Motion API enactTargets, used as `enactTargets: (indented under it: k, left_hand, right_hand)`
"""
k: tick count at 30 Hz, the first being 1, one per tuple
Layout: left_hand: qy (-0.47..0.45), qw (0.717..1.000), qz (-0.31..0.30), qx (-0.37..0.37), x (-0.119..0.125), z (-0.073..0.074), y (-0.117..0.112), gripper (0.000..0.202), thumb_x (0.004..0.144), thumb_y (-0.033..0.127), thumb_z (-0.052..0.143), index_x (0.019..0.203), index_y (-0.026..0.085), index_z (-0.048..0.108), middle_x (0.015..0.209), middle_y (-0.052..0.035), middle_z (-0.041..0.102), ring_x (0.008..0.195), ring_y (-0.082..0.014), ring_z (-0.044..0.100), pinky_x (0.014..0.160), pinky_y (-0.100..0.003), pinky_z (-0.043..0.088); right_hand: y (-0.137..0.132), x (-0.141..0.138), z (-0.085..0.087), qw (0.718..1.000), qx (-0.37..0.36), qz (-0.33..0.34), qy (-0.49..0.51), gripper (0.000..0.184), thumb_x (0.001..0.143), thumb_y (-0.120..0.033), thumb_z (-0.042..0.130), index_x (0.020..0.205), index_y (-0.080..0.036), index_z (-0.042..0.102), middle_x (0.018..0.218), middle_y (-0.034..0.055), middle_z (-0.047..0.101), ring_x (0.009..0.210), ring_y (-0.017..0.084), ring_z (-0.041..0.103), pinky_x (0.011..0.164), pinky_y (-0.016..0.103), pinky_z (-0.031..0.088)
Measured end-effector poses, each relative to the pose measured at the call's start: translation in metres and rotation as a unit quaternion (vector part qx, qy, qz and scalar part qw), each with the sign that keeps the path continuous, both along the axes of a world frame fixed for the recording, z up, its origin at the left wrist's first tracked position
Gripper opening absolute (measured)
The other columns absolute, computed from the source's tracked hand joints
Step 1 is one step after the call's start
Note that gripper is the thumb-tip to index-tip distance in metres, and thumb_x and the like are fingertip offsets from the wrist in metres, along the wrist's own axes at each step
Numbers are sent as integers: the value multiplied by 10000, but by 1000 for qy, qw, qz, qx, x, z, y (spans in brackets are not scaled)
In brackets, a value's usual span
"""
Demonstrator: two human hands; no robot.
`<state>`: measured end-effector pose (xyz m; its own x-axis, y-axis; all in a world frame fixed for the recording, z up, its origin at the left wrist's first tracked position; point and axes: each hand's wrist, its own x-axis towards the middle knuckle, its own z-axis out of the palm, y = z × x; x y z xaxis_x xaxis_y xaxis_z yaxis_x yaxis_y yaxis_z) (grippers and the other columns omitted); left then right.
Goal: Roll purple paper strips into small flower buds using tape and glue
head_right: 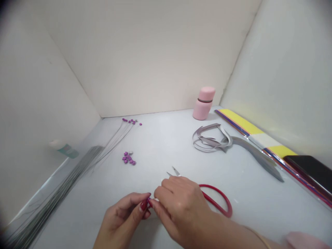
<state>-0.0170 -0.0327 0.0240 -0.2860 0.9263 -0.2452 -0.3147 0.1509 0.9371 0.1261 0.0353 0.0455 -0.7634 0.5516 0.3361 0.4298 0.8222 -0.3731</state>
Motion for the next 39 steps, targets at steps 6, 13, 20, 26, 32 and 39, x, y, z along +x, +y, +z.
enactTargets:
  k: [6,13,20,26,32,39]
  left_hand:
    - [-75,996,-4,-46,-3,-4,3,177,573,282,750,668,136,715,535,-12,662,502,-76,560,526,-160,448]
    - [-171,981,-29,-86,-4,-4,7,211,531,290,778,578,121,660,490,16,622,408,-33,519,451,-134,402]
    - [-163,982,-41,-85,-4,-5,7,268,547,332,763,577,117,605,503,25,595,414,-37,506,457,-145,384]
    - [-154,985,-42,-66,-3,-4,5,263,581,341,743,611,125,598,507,34,575,433,-45,505,481,-164,392]
    - [-193,979,-33,-63,-5,-8,6,268,561,343,756,604,129,600,506,30,586,426,-49,501,477,-178,410]
    - [-163,985,-33,-40,-4,-8,3,224,589,319,745,628,126,636,535,16,605,460,-50,522,484,-152,398]
  right_hand:
    - [0,2,4,999,-54,-2,-8,176,833,-170,426,734,-187,570,649,8,552,617,147,480,589,279,304]
    - [7,3,12,988,-153,9,7,139,831,-193,445,757,-194,562,671,-8,571,621,111,497,599,224,333]
    - [5,2,14,985,-172,8,8,156,830,-205,442,743,-188,571,664,1,580,618,111,504,597,213,341]
    - [9,2,15,980,-196,-25,20,153,823,-222,453,721,-190,562,659,-5,576,605,106,505,593,209,351]
    - [9,4,10,964,-250,-85,23,20,777,-229,528,774,-210,521,687,-18,547,606,114,485,559,208,357]
    - [0,0,2,889,-434,-110,99,136,758,-278,567,714,-201,464,626,-34,510,542,98,437,491,199,334]
